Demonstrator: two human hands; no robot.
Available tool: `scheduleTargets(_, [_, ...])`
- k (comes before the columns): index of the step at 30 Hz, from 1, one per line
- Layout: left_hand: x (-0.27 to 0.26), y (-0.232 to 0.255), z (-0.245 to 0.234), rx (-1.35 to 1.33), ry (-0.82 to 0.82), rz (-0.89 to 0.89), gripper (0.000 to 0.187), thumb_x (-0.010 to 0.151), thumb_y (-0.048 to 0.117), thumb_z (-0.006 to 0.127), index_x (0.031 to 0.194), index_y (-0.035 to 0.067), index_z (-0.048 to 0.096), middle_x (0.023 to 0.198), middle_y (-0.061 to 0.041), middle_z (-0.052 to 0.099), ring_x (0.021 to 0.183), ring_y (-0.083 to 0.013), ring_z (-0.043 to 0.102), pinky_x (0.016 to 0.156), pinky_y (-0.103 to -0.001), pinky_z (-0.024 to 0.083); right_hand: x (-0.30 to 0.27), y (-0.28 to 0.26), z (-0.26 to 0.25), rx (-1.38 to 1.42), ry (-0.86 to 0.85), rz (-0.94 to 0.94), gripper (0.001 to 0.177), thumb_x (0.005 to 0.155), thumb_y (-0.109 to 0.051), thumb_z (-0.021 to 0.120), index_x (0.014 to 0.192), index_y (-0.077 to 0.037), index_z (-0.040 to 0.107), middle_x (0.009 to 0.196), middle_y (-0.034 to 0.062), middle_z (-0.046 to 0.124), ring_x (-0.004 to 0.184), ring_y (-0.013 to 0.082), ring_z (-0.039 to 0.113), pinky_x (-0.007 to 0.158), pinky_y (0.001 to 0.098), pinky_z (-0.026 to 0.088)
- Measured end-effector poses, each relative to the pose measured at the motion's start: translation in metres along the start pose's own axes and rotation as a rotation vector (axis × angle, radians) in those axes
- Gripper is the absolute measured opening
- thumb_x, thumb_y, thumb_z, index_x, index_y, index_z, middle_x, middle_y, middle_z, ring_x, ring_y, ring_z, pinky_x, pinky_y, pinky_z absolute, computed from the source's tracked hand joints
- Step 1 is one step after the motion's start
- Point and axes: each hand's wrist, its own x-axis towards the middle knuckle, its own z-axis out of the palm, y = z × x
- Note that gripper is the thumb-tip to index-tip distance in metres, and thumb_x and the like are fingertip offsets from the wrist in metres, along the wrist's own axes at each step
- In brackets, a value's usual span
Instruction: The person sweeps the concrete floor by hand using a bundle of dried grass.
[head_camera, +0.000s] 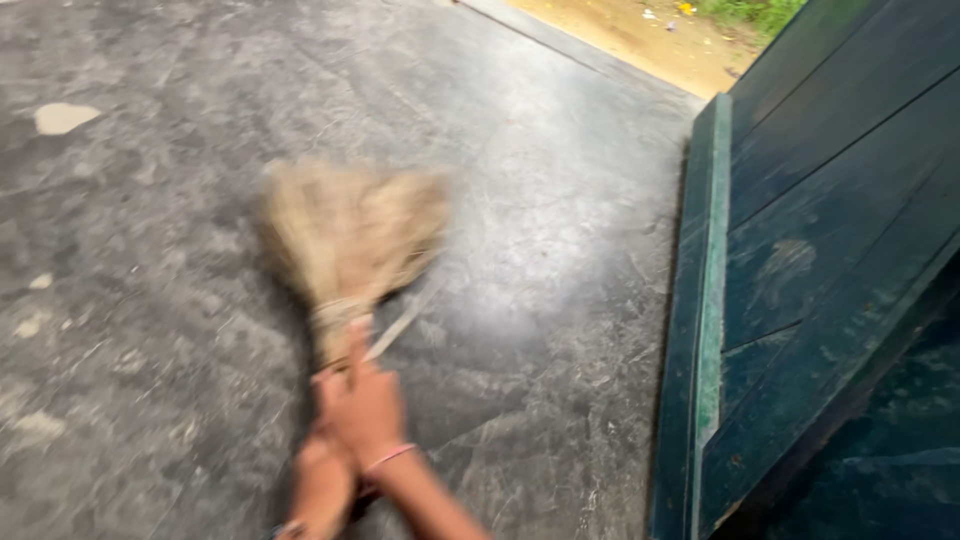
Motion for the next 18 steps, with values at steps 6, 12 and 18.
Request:
scheduleTargets(6, [0.008,-0.026,-0.093,-0.335,0.176,-0.395,0.039,0.105,0.032,0.047,0.128,0.003,0.059,0.109,-0.021,0.071,0.096,-0.0328,0.071,0.081,-0.043,0.056,-0.024,-0.107,0.112,0.054,-0.411,-0.17,0.095,0.092,-0.034,0.064,0.173,-0.006,0.022,0.091,0.0326,0.069,0.084,0.0531,0.068,0.079,0.0577,0.054])
scheduleTargets(12, [0.02,0.072,-0.169,-0.58,0.278,-0.255,0.039,0.106,0.032,0.048,0.132,0.004,0.057,0.113,-0.02,0.069,0.098,-0.0302,0.069,0.082,-0.041,0.056,-0.022,-0.208,0.168,0.158,-0.583,-0.299,0.091,0.093,-0.044,0.06,0.168,-0.002,0.029,0.11,0.0344,0.066,0.103,0.0522,0.064,0.091,0.0556,0.051])
scheduleTargets(18, [-0.004,0.068,-0.272,-0.731,0.337,-0.155,0.041,0.106,0.033,0.05,0.136,0.005,0.054,0.117,-0.018,0.067,0.1,-0.0276,0.068,0.083,-0.039,0.055,-0.044,-0.259,0.219,0.393,-0.908,-0.439,0.09,0.094,-0.06,0.054,0.156,0.005,0.042,0.131,0.0329,0.061,0.12,0.0473,0.059,0.1,0.0523,0.047])
